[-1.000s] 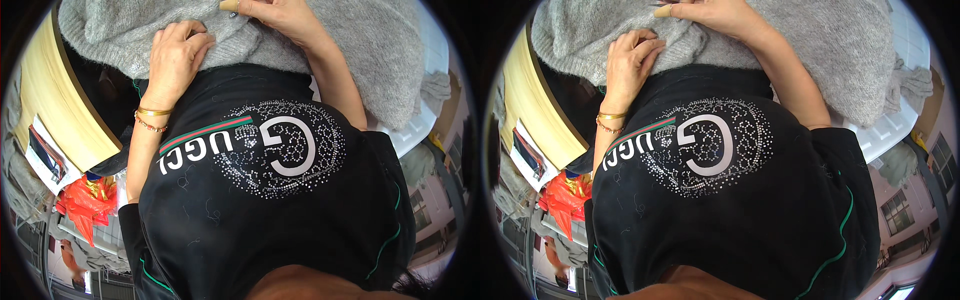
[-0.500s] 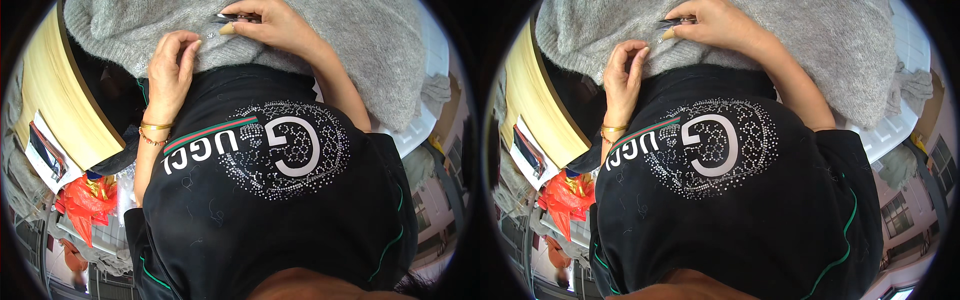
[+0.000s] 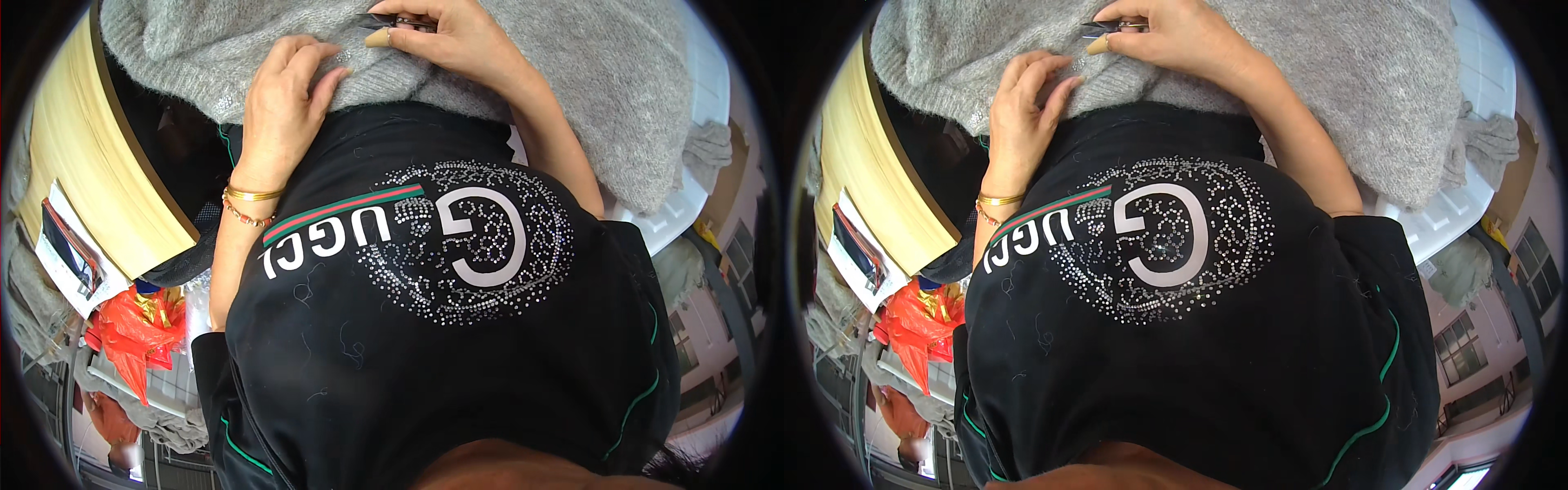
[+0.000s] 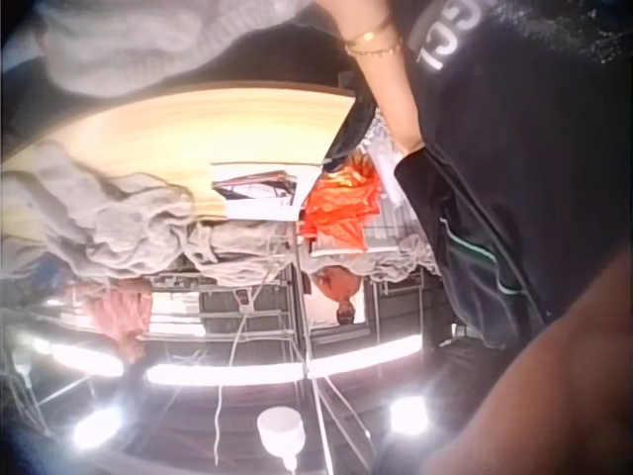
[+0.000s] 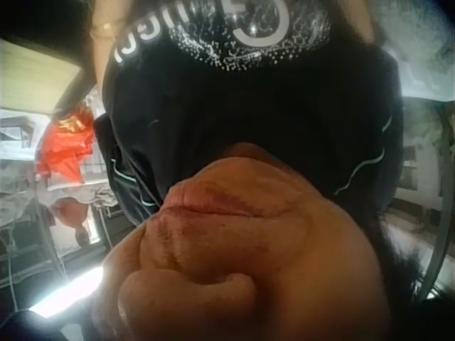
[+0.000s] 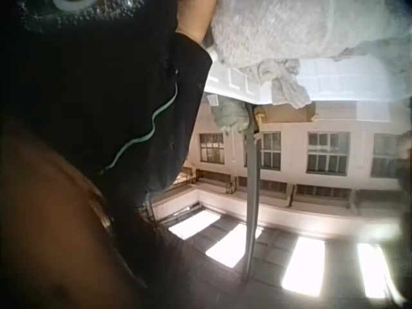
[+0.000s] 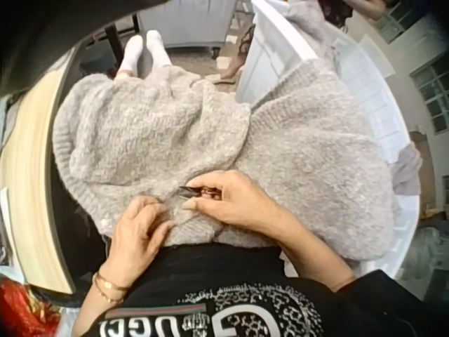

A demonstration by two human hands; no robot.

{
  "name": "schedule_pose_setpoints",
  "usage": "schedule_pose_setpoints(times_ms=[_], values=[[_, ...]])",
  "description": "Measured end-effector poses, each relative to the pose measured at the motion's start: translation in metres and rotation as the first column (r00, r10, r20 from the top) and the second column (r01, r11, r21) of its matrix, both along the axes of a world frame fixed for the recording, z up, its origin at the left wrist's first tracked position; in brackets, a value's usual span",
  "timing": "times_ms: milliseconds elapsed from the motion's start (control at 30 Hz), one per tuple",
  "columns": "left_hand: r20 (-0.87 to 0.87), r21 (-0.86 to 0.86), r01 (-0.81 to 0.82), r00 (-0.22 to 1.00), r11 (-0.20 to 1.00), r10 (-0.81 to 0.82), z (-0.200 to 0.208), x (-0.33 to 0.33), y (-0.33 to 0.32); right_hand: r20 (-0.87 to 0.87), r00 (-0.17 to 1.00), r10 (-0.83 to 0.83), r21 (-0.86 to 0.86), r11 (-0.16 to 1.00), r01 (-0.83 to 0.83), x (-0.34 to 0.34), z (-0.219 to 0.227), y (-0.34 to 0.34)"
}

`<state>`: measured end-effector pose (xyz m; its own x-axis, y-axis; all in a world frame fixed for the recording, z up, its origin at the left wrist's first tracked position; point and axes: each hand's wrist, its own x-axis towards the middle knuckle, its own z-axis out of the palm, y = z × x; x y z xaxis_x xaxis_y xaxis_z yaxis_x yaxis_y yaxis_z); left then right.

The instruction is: Trimming loose threads and inspecting decorative elements on a grey sweater.

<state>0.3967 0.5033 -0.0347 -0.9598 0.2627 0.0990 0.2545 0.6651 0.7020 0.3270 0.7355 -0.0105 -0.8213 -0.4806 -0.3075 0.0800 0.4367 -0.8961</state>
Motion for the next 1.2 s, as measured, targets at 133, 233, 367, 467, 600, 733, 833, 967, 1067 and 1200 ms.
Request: schedule_pose_setpoints(times_ms=[133, 233, 367, 467, 600, 733, 833, 967, 1067, 1200], values=[[-0.029, -0.09, -0.027, 0.999, 0.996, 0.024, 0.0, 0.003, -0.004, -0.115, 0.993, 0.032, 0.013, 0.999, -0.031, 0.001, -0.001, 0.0], [-0.059, -0.126, -0.026, 0.998, 0.992, 0.019, -0.001, 0.004, -0.005, -0.148, 0.988, 0.045, 0.026, 0.999, -0.042, -0.001, -0.003, 0.0], [-0.046, -0.135, -0.011, 0.999, 0.991, 0.004, 0.003, 0.002, -0.002, -0.094, 0.995, 0.033, 0.028, 0.999, -0.03, -0.001, -0.003, -0.001], [-0.041, -0.162, -0.021, 0.999, 0.987, 0.015, 0.004, 0.001, 0.004, -0.152, 0.988, 0.037, 0.055, 0.998, -0.029, 0.001, -0.002, -0.002], [-0.032, -0.246, -0.026, 0.999, 0.969, 0.019, 0.003, -0.001, 0.011, -0.16, 0.987, 0.021, 0.057, 0.998, -0.012, 0.003, -0.002, -0.002], [0.002, -0.18, -0.032, 0.999, 0.983, 0.033, -0.003, 0.001, 0.008, -0.086, 0.995, 0.04, 0.069, 0.997, -0.034, 0.003, 0.0, -0.001], [-0.047, -0.147, -0.024, 0.999, 0.989, 0.017, -0.003, 0.004, 0.003, -0.189, 0.98, 0.062, 0.007, 0.998, -0.062, 0.005, -0.01, 0.001], [-0.039, -0.034, 0.005, 0.999, 0.999, -0.006, 0.001, 0.007, -0.006, -0.068, 0.984, 0.165, 0.04, 0.986, -0.163, 0.003, 0.003, 0.0], [0.067, 0.078, -0.04, 0.997, 0.996, 0.035, 0.007, 0.011, -0.007, -0.182, 0.946, 0.268, 0.09, 0.963, -0.255, 0.004, 0.005, 0.003], [0.08, 0.156, -0.056, 0.996, 0.986, 0.044, 0.007, 0.012, -0.008, -0.109, 0.946, 0.305, 0.14, 0.947, -0.29, 0.004, 0.019, 0.0]])
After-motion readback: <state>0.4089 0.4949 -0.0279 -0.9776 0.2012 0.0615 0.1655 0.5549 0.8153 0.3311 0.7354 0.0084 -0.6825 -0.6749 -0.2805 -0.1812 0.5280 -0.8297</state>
